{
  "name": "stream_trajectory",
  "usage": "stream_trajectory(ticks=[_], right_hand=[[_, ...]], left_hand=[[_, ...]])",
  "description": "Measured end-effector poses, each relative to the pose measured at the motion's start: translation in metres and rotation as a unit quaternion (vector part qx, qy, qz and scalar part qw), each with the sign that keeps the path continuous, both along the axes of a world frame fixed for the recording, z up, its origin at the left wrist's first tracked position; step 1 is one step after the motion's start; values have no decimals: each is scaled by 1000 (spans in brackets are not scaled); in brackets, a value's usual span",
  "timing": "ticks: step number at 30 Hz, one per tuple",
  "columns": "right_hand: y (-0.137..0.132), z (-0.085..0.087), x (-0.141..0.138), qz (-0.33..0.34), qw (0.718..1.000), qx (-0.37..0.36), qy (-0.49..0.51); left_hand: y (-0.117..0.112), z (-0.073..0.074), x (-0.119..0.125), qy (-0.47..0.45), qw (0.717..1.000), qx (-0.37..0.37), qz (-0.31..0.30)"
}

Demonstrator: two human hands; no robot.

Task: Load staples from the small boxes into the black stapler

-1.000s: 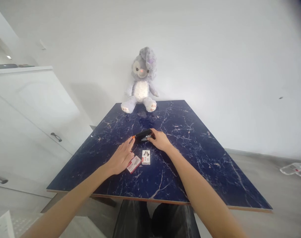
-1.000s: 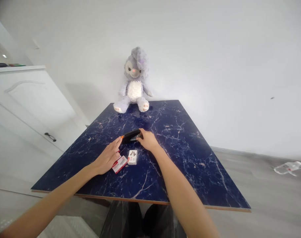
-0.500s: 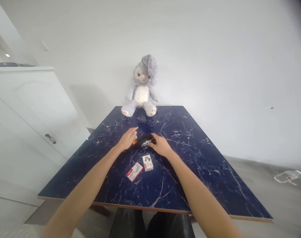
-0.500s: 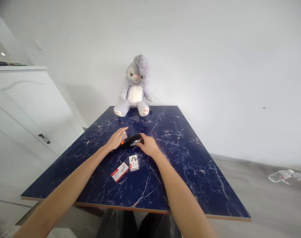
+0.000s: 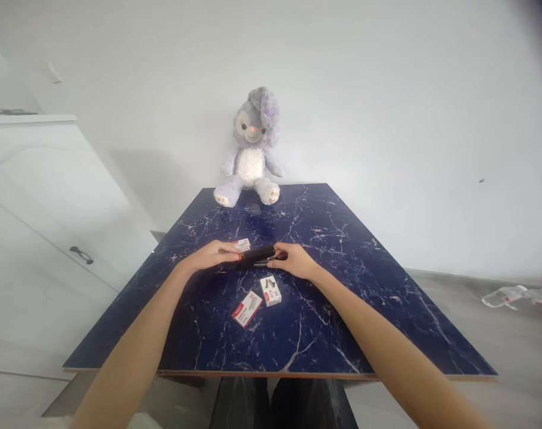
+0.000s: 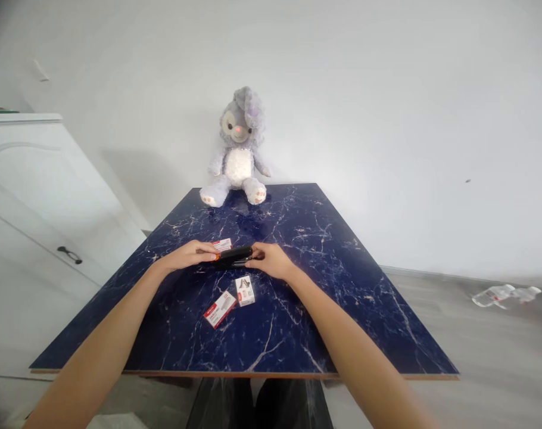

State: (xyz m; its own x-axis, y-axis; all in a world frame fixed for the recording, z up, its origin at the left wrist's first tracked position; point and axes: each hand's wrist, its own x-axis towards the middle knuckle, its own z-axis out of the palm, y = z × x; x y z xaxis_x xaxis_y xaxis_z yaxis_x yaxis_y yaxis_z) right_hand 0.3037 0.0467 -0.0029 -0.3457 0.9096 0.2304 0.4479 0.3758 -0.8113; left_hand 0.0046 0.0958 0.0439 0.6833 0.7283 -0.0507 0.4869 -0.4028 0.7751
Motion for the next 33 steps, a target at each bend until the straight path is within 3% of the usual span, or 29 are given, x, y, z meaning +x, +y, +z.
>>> stream_trajectory(ticks=[4, 7, 13, 21, 29, 33], right_hand=[[-1, 4, 1, 18, 999, -41, 28], [2, 9, 11, 18, 999, -28, -3], [4, 11, 42, -47, 996, 10, -79], [0, 3, 7, -4, 991, 91, -95], [2, 17, 22, 16, 994, 20, -102], [2, 25, 44, 7, 988, -9, -151]], left_hand=[[3, -2, -2, 19, 998, -42, 41], [5, -1, -1, 29, 997, -55, 41], [4, 4, 0, 28, 998, -53, 24], [2, 1, 0, 22, 996, -74, 33], [1, 2, 2, -6, 989, -140, 45], [-1, -1, -2, -12, 994, -85, 61]])
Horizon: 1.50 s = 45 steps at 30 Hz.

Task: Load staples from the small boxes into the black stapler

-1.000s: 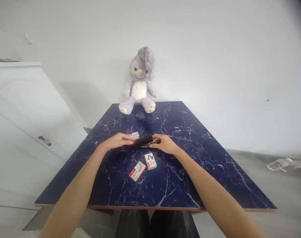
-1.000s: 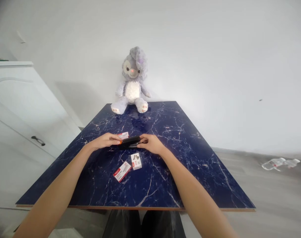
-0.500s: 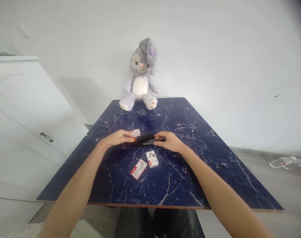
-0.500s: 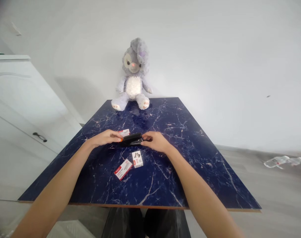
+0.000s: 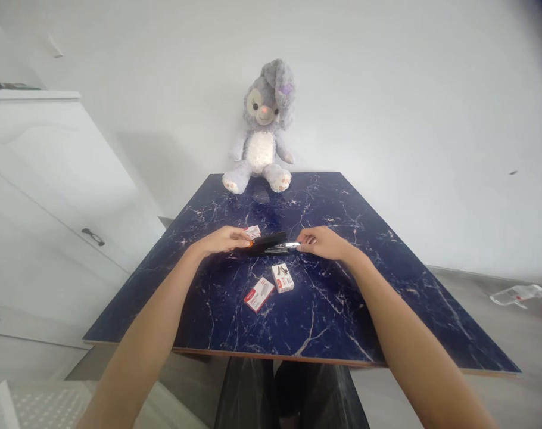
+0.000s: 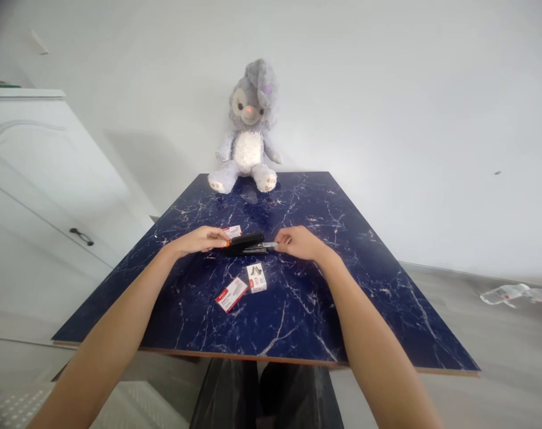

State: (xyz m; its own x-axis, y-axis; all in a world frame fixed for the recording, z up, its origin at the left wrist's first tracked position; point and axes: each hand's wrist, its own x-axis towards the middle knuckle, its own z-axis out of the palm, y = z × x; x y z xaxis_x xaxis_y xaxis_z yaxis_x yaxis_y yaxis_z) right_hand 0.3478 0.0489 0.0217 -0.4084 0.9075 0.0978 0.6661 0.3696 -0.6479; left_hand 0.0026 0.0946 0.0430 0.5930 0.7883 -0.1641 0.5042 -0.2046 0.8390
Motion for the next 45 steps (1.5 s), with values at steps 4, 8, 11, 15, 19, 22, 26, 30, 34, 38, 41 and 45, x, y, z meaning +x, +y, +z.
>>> stream_trajectory(ticks=[4, 8, 11, 15, 19, 22, 26, 30, 34, 38, 41, 45], right_hand=[[-6, 3, 10, -37, 996, 79, -6], [-27, 8, -21, -42, 967, 243, 63], [-50, 12, -62, 111, 953, 275, 62], [-74, 12, -99, 244, 937, 250, 11], [-78, 8, -101, 250, 942, 222, -14], [-77, 9, -95, 255, 945, 205, -12], [-77, 11, -93, 259, 944, 202, -22], [-72, 10, -93, 225, 949, 221, 23], [-61, 12, -85, 84, 953, 273, 104], [-51, 13, -77, -24, 937, 320, 135], [-47, 8, -76, -42, 931, 334, 141], [-44, 1, -78, -36, 929, 340, 138]], left_hand=[[7, -11, -7, -23, 981, 131, 140], [15, -27, -7, 4, 913, 299, 278], [16, -35, -3, 54, 897, 350, 266], [16, -38, 2, 47, 895, 358, 261], [17, -40, 3, 33, 905, 346, 245], [19, -41, 3, 28, 910, 345, 231], [18, -39, 5, 19, 908, 352, 226], [8, -25, 8, -11, 885, 381, 266], [-12, -7, 19, -88, 883, 370, 276], [-32, -5, 42, -219, 952, 177, 123], [-39, -10, 56, -273, 961, 26, 33], [-39, -12, 59, -305, 952, -33, 13]])
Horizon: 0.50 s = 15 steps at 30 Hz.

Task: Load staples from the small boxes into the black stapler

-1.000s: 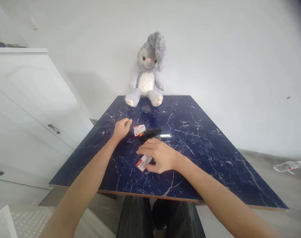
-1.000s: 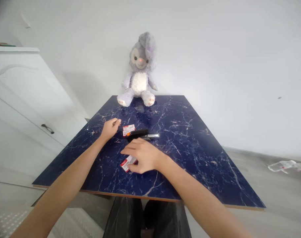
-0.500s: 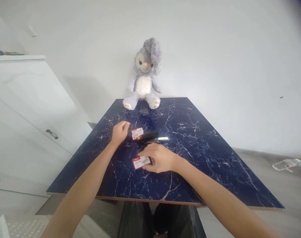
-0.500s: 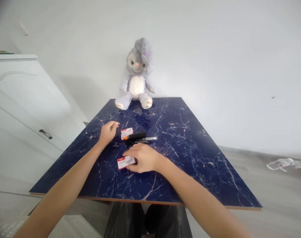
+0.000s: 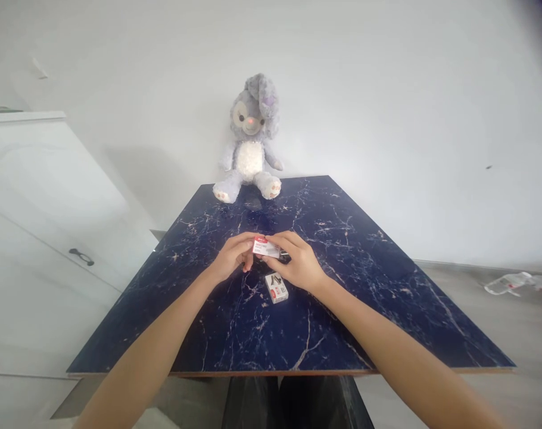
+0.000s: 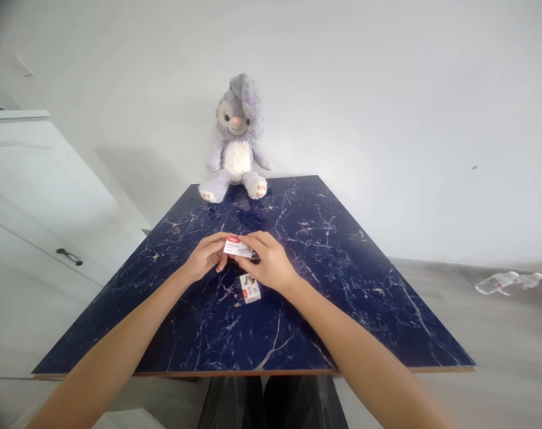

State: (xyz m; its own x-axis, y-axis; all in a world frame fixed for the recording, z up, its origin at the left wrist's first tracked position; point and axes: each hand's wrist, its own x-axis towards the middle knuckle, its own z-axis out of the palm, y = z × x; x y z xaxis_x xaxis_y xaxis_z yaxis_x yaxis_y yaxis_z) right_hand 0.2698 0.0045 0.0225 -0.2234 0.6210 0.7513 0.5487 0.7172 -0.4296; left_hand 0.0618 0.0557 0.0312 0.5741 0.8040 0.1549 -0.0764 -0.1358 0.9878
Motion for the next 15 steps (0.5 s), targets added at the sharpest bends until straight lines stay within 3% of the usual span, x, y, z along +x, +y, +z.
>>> stream_trajectory(ticks=[3, 6, 10, 15], right_hand=[[0, -2, 1, -4, 1000, 5, 1], [0, -1, 3, -10, 1000, -7, 16], [1, 2, 4, -11, 997, -48, 61], [2, 3, 4, 19, 993, -81, 82]], left_hand=[[2, 4, -4, 34, 999, 17, 10], [4, 5, -6, 54, 996, 42, 58], [7, 1, -4, 40, 990, 54, 127], [9, -2, -6, -20, 986, 32, 164]])
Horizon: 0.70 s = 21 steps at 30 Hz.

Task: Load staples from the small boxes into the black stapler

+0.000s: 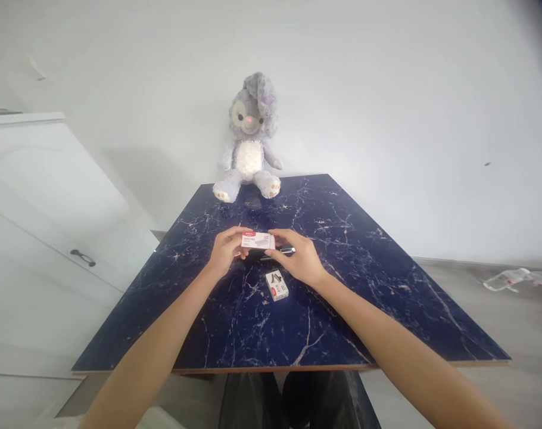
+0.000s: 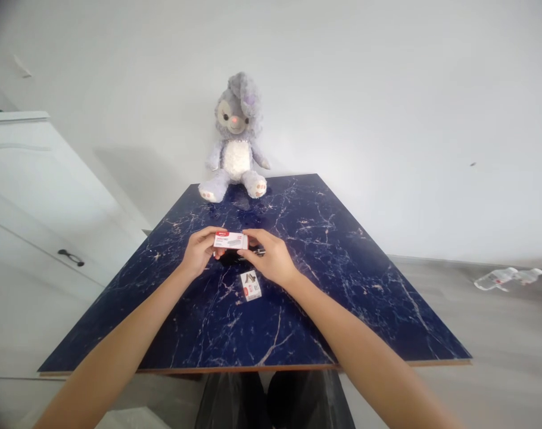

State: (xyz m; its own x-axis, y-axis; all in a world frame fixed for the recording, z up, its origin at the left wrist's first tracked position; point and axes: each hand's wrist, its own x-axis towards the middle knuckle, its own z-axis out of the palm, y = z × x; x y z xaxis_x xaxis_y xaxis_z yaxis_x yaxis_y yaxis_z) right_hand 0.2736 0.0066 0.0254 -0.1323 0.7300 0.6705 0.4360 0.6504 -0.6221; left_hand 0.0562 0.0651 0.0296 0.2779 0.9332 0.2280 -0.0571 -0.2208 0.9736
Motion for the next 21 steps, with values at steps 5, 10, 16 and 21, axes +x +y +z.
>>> stream_trajectory(ticks=[5, 10, 16, 21], right_hand=[[2, -1, 2, -6, 1000, 15, 2], [5, -5, 4, -25, 999, 29, -8], [3, -4, 5, 2, 999, 35, -26], [2, 0, 6, 0, 997, 63, -52]], left_hand=[[6, -2, -4, -57, 998, 0, 11], [1, -1, 5, -46, 999, -14, 1], [-10, 2, 12, 36, 999, 34, 5], [-4, 0, 5, -1, 998, 51, 39]])
